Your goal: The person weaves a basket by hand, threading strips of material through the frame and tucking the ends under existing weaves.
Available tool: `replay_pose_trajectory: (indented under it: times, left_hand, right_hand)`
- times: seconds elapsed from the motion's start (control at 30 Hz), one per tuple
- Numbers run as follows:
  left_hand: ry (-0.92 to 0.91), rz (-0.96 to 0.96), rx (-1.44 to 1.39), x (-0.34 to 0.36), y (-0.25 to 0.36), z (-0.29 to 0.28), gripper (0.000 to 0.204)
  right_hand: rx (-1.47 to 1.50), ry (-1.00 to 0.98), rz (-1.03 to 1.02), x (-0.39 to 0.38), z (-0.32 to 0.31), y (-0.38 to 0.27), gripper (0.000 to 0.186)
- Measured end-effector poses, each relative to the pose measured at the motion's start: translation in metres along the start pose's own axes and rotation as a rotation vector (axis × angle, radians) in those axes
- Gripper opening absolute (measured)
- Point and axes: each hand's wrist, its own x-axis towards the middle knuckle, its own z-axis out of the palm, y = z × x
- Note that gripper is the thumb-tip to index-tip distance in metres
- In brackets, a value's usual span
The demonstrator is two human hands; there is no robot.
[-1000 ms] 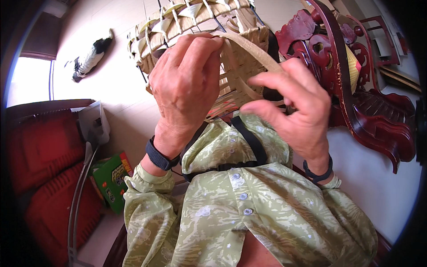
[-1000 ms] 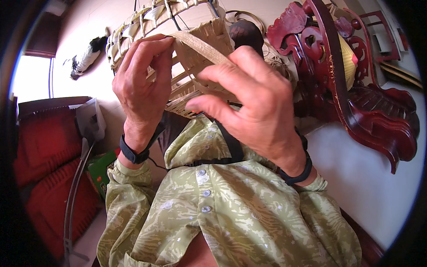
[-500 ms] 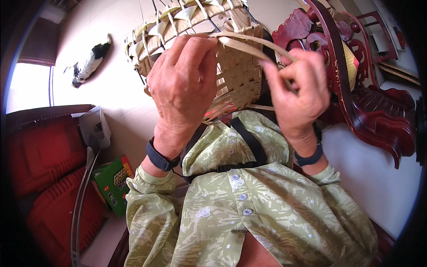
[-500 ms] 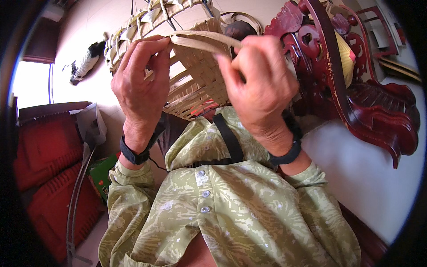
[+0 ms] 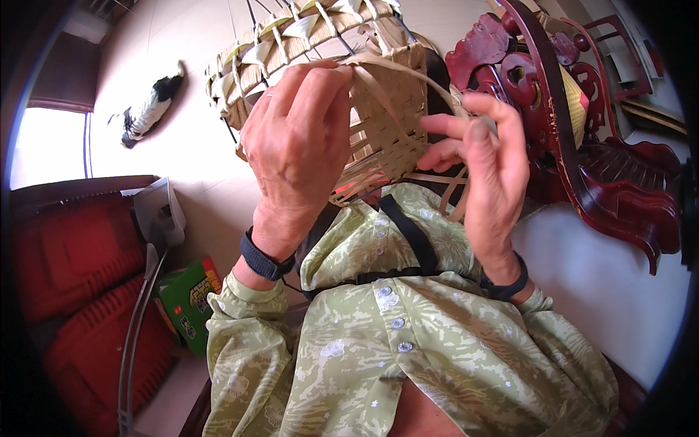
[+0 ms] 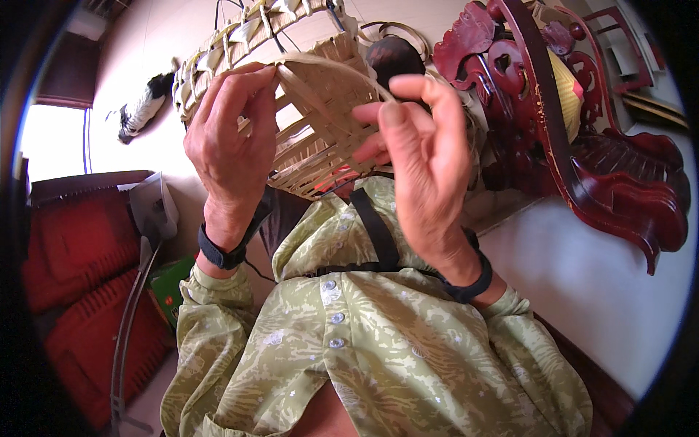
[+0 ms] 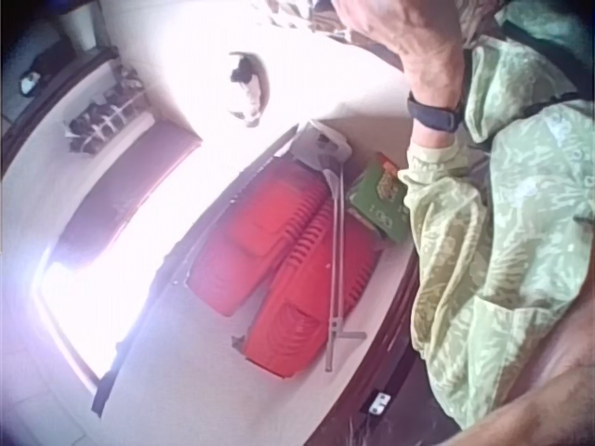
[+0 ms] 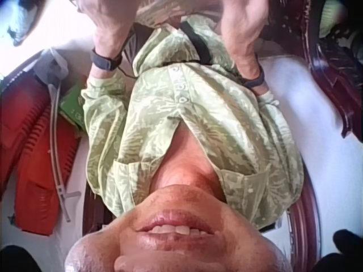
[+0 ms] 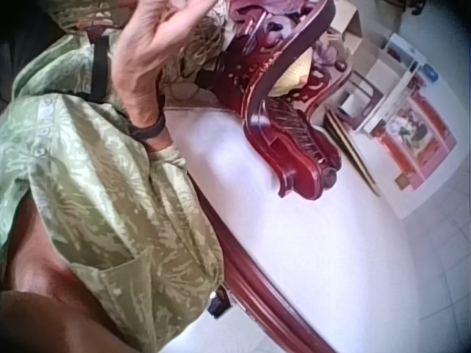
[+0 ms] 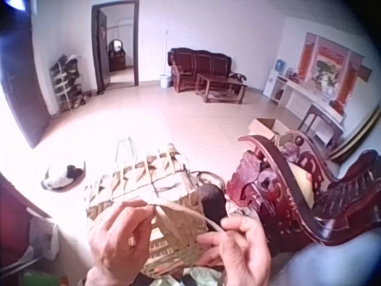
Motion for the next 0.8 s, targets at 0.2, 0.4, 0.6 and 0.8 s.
replay_pose_trajectory:
  times: [0.2, 0.4, 0.6, 0.8]
  left_hand:
    - [0.024, 0.025, -0.001, -0.001, -0.002, 0.002, 0.013]
    - [0.02, 0.031, 0.006, 0.0, -0.002, 0.0, 0.013]
    - [0.028, 0.034, -0.008, 0.0, -0.003, 0.001, 0.017]
    - [0.038, 0.011, -0.036, -0.001, -0.003, 0.001, 0.017]
  right_hand:
    - [0.161, -0.316, 0.409, 0.023, -0.02, -0.021, 0.044]
    - [0.143, -0.365, 0.316, 0.041, -0.005, -0.021, 0.027]
    - [0.176, -0.363, 0.355, 0.03, -0.003, -0.017, 0.018]
    - [0.23, -0.391, 0.423, 0.022, 0.01, -0.008, 0.033]
